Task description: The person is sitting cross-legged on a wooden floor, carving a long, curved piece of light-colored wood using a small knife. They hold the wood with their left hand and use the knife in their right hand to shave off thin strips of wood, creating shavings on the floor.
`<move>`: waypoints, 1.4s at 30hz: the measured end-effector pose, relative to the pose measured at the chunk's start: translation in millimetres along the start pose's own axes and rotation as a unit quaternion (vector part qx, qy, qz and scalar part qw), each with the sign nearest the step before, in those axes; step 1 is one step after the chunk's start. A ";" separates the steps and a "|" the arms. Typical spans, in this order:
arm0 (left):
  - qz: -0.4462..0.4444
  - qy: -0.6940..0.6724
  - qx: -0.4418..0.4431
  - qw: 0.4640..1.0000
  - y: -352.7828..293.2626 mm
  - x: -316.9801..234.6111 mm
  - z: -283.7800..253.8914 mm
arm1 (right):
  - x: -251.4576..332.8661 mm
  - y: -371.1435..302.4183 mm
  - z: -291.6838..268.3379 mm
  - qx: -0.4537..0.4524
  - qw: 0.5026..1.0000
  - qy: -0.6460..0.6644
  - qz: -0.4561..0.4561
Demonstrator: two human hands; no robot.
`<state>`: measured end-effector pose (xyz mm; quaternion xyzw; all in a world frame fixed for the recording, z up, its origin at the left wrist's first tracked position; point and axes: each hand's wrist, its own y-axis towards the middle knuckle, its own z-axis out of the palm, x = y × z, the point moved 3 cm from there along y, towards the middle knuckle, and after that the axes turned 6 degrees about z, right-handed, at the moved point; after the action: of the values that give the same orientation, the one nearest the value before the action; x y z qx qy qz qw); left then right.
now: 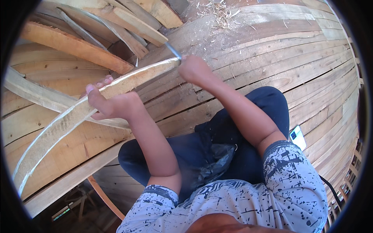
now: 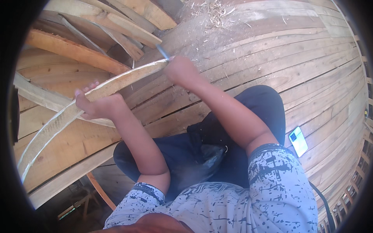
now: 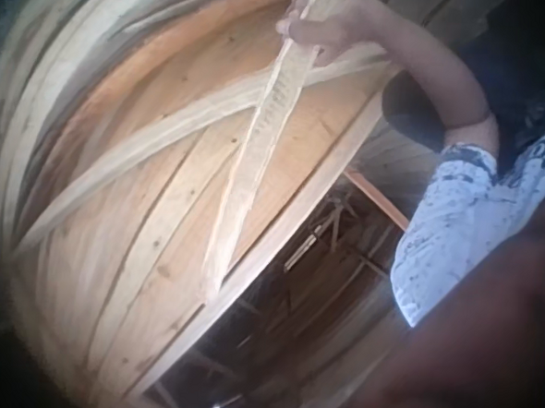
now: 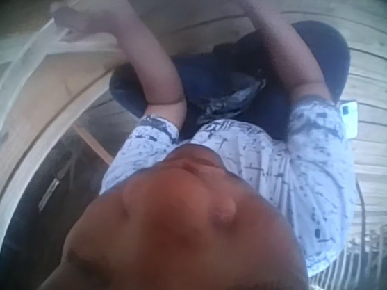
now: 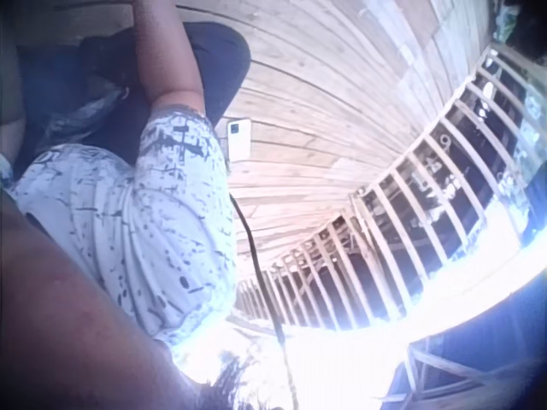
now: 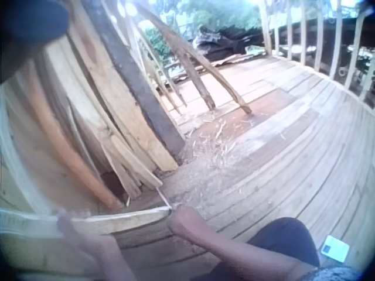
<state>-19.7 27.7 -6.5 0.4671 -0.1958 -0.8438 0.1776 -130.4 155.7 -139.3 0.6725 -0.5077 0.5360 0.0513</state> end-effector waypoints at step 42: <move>0.022 -0.014 0.056 0.998 -12.7 -4.7 6.0 | -11.5 9.0 -9.6 0.052 0.996 -0.072 -0.012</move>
<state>-23.9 41.9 -6.5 0.4597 -0.2560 -0.8339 0.1667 -142.5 164.5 -148.4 0.7168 -0.4739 0.5113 -0.0137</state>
